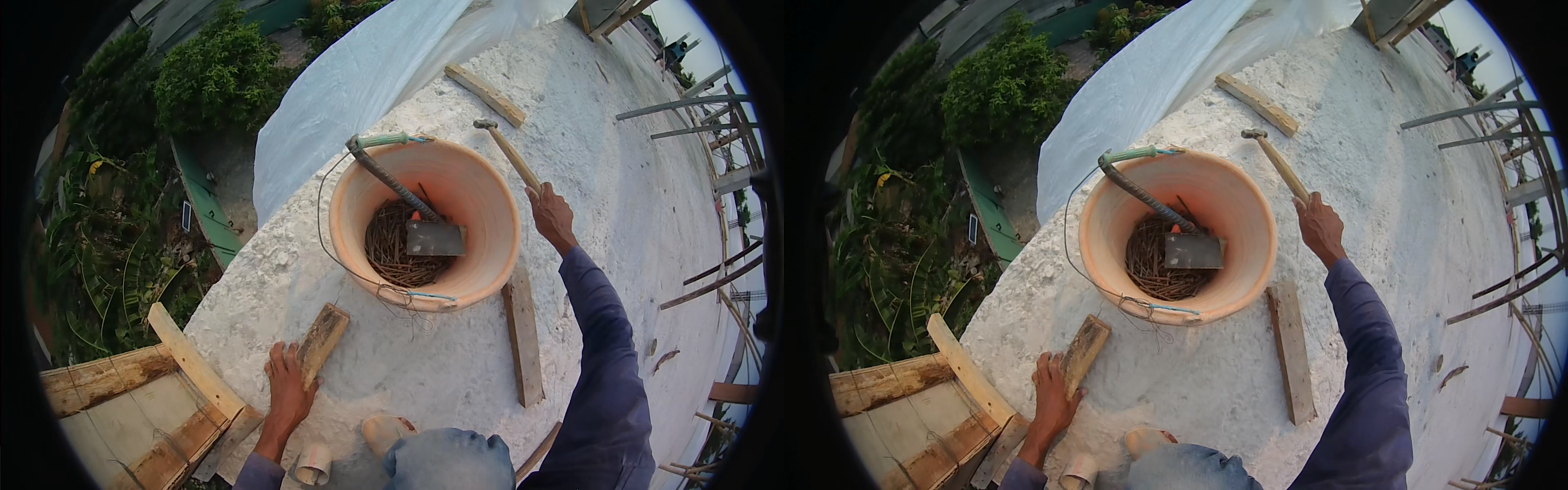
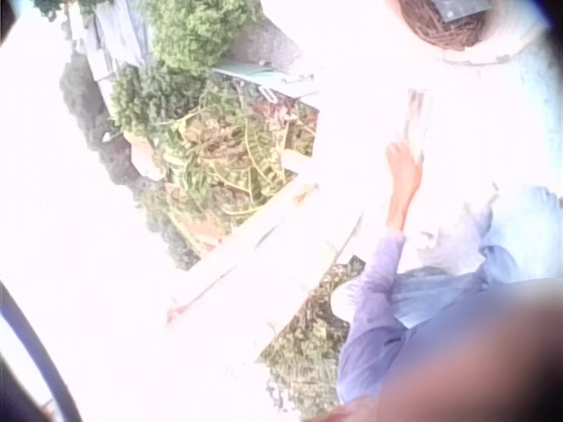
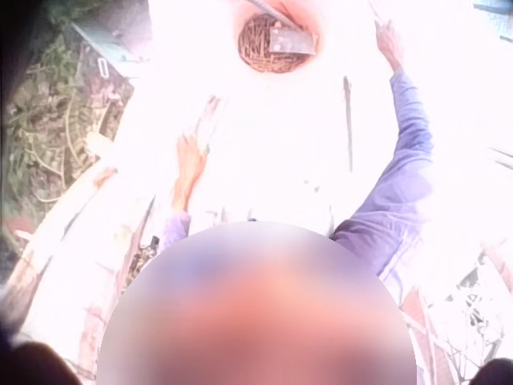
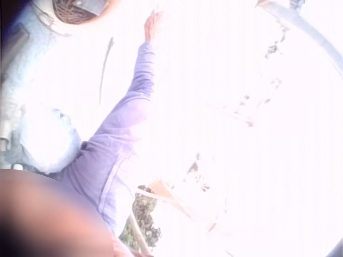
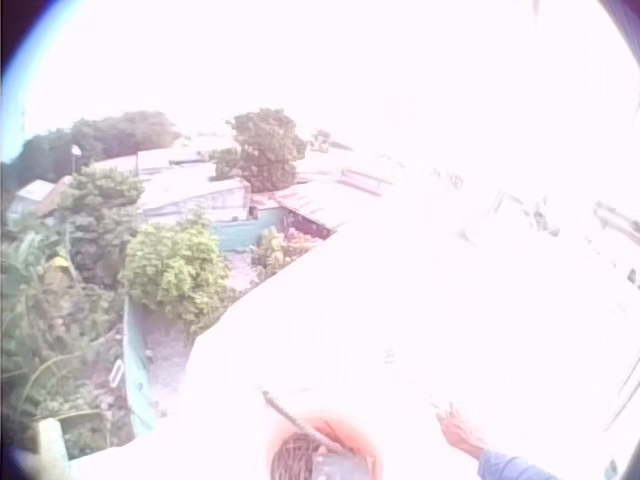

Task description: The person assembles wooden formwork on a rooftop by hammering nails into wooden planks and supports. They retrieve nails from a bucket, position planks, and use a hammer and crowbar to secure and adjust the structure.

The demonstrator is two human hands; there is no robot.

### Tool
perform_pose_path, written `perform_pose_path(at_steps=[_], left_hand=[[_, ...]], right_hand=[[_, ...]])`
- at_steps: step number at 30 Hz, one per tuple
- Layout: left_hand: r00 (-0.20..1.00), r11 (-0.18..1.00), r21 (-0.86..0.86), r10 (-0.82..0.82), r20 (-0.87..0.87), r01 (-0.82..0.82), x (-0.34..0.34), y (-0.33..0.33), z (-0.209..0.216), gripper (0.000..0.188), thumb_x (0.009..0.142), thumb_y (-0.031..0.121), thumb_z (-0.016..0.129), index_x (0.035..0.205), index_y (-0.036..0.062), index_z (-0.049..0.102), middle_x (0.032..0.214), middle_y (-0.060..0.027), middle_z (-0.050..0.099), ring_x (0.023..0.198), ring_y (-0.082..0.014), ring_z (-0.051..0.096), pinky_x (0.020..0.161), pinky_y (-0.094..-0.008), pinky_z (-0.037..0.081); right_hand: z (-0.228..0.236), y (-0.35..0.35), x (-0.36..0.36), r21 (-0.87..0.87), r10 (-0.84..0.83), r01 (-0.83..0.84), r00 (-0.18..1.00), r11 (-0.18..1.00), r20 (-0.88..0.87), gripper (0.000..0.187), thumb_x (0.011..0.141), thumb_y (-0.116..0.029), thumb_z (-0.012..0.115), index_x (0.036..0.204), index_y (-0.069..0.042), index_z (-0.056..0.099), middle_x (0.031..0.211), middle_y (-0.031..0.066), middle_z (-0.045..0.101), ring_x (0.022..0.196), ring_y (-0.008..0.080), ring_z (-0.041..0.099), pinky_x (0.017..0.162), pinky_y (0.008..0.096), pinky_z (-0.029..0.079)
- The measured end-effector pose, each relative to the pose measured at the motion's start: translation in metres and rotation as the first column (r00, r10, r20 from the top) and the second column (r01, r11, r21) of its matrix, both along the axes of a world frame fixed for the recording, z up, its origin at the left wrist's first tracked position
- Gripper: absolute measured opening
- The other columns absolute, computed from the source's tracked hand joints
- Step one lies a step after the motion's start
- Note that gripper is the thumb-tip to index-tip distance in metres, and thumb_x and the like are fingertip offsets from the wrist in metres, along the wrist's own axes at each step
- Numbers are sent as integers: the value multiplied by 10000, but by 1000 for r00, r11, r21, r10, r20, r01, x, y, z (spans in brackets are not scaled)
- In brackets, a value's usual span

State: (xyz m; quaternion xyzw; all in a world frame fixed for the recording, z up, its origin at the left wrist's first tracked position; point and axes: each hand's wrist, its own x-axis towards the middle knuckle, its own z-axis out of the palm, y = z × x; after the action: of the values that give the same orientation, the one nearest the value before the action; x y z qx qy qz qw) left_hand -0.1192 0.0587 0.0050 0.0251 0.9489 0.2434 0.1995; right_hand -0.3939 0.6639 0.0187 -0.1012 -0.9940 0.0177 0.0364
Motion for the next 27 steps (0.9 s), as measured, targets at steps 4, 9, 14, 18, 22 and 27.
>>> perform_pose_path(at_steps=[4,9,14,18,22,27], left_hand=[[1000,998,-62,-15,3,15,4,-3,-5,988,851,186,882,1578,-74,265,1594,-329,219,1498,-516,245,1209,-605,219],[997,996,-70,-63,-41,60,6,-6,-11,1002,862,203,879,1581,-77,241,1587,-338,220,1503,-514,241,1197,-622,226],[996,995,-77,-54,69,59,3,-7,-14,998,915,256,834,1607,-69,192,1606,-334,202,1522,-550,207,1208,-696,208],[995,997,-62,-33,91,39,2,-6,-14,993,932,274,818,1614,-68,182,1623,-343,180,1537,-558,180,1220,-718,196],[992,999,-41,-7,128,13,3,-6,-13,974,938,264,811,1614,-62,189,1642,-357,148,1550,-570,146,1221,-730,190],[994,1000,-14,7,110,-5,4,-7,-10,948,932,226,817,1606,-59,214,1653,-346,135,1563,-562,126,1221,-736,197]], right_hand=[[-11,-1,161,-46,-20,20,1000,999,10,374,1089,-457,573,1133,-88,528,770,211,677,691,417,695,602,536,515],[23,-14,269,-25,-68,68,997,997,-37,411,1070,-440,603,1238,-65,621,1015,168,706,918,342,708,797,495,523],[112,-97,186,-232,239,-346,889,909,-391,248,1074,-201,614,1205,3,668,1088,180,699,1024,342,673,894,449,539],[110,-202,69,-520,398,-488,873,702,-282,366,1088,-292,579,1271,18,645,1175,215,689,1124,405,639,992,479,508],[53,-245,1,-502,535,-457,845,735,15,351,1096,-288,553,1275,-4,653,1181,226,688,1059,365,673,993,485,502],[49,-240,1,-593,573,-489,818,640,-56,306,1094,-291,553,1213,-24,645,1067,224,713,982,373,695,894,485,522]])
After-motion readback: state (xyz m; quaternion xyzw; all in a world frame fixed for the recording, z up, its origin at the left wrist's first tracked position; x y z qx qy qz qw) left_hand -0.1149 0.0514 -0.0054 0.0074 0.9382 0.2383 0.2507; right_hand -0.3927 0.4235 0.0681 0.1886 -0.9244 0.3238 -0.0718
